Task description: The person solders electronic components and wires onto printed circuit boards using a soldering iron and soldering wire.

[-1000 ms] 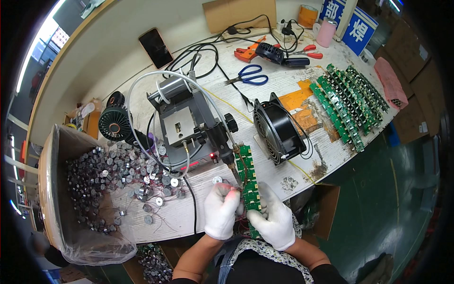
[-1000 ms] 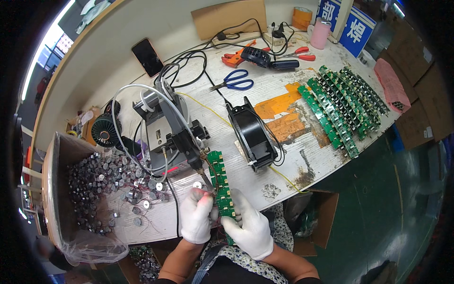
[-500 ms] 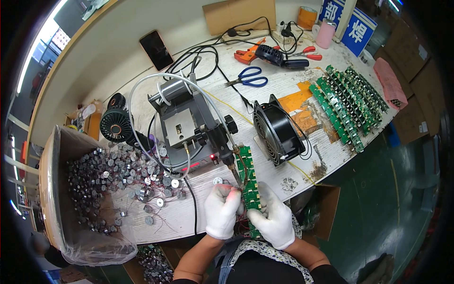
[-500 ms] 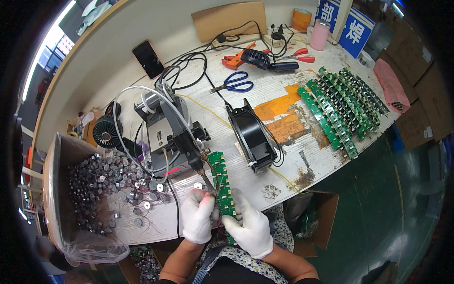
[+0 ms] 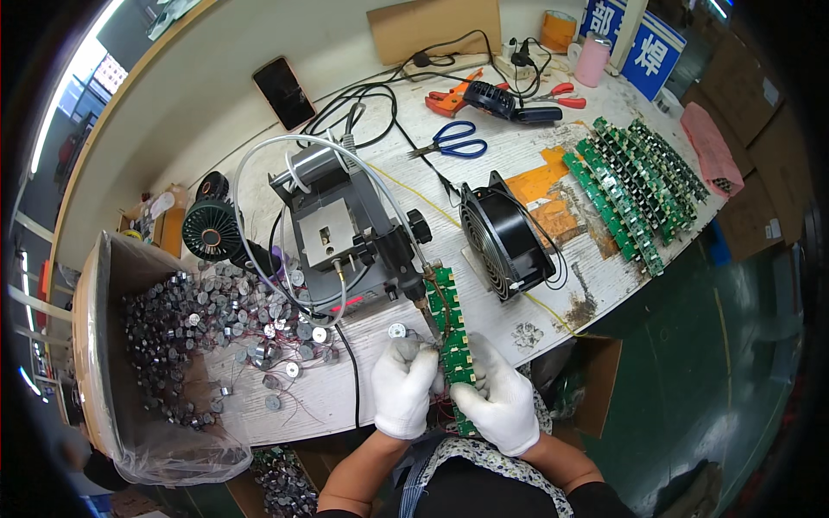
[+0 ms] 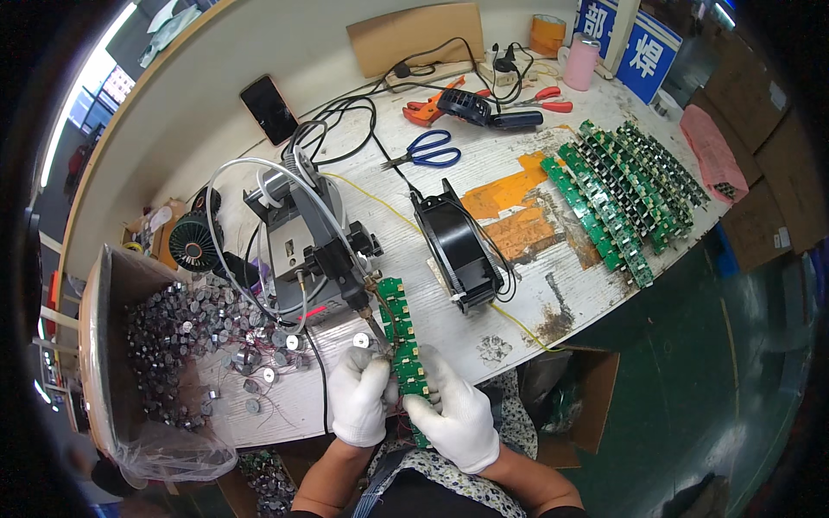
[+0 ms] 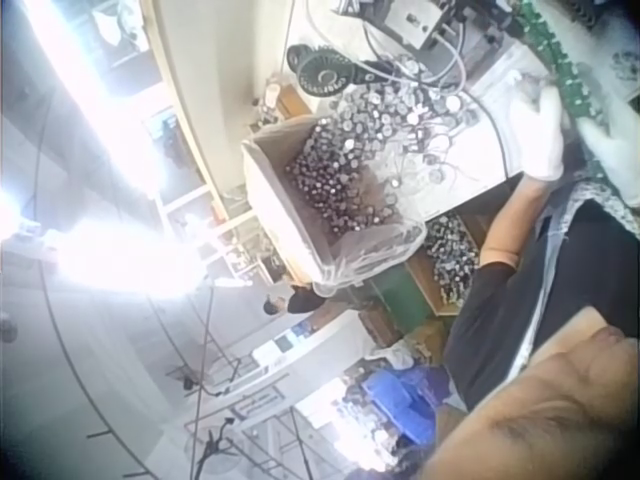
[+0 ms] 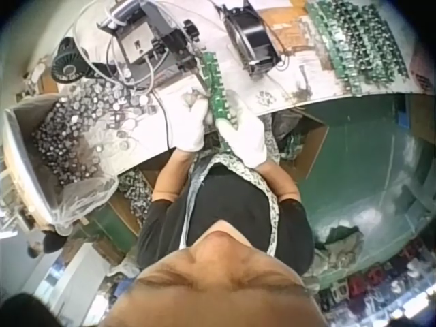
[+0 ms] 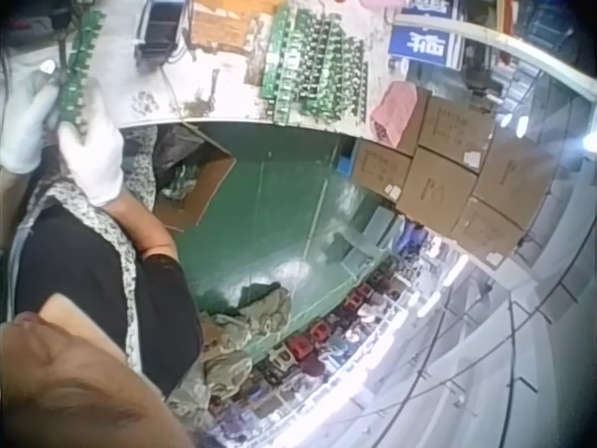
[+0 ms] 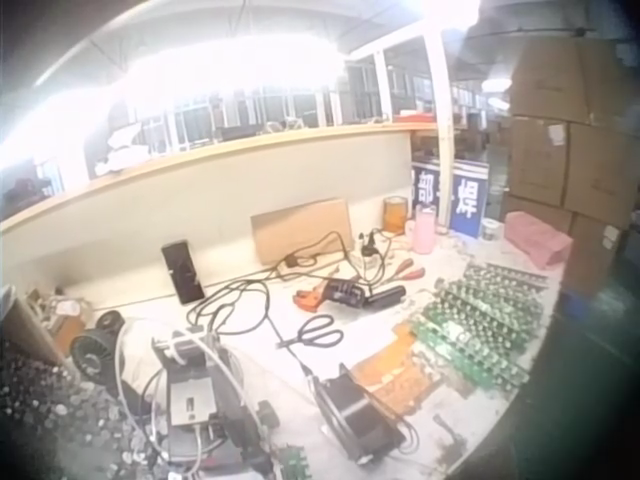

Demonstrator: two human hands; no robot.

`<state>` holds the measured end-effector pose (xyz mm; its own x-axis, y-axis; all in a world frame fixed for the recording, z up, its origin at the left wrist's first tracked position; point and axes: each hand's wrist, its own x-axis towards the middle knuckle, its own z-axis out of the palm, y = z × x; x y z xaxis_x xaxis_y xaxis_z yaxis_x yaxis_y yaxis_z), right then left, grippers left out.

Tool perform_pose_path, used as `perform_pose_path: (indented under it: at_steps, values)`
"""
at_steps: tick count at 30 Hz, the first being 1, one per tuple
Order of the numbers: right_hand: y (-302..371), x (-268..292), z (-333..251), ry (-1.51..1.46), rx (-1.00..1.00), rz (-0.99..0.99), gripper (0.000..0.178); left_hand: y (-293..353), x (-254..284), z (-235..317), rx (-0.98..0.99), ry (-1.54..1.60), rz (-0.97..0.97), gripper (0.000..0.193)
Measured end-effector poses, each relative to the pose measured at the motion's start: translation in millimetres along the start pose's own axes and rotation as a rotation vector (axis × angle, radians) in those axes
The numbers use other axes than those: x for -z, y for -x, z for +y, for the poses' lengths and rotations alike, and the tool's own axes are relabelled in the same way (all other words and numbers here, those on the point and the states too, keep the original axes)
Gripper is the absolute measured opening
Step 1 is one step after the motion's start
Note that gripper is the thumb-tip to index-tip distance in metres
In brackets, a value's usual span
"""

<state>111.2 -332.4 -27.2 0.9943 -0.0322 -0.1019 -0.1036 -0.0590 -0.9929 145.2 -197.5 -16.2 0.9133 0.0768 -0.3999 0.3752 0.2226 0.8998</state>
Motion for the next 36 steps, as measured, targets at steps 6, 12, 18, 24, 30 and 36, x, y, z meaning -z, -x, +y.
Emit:
perform_pose_path:
  at_steps: [6,12,18,24,30,36]
  values:
    - [2,1,7,-0.038,-0.013,-0.016,0.064,0,2,-4,0.013,-0.008,-0.002,0.011]
    - [3,2,7,-0.090,-0.057,-0.018,0.064,0,5,-4,0.028,0.023,-0.046,0.011]
    - [6,5,6,-0.095,-0.099,-0.051,0.064,-8,14,3,0.046,-0.108,-0.160,0.010]
    - [9,4,8,-0.102,-0.058,-0.043,0.063,-14,17,10,0.068,-0.188,-0.232,0.012]
    - [6,4,5,-0.109,-0.058,-0.063,0.062,-16,18,10,0.071,-0.140,-0.224,0.008]
    - [4,6,12,-0.089,-0.058,-0.077,0.062,-17,15,16,0.086,-0.156,-0.218,0.008]
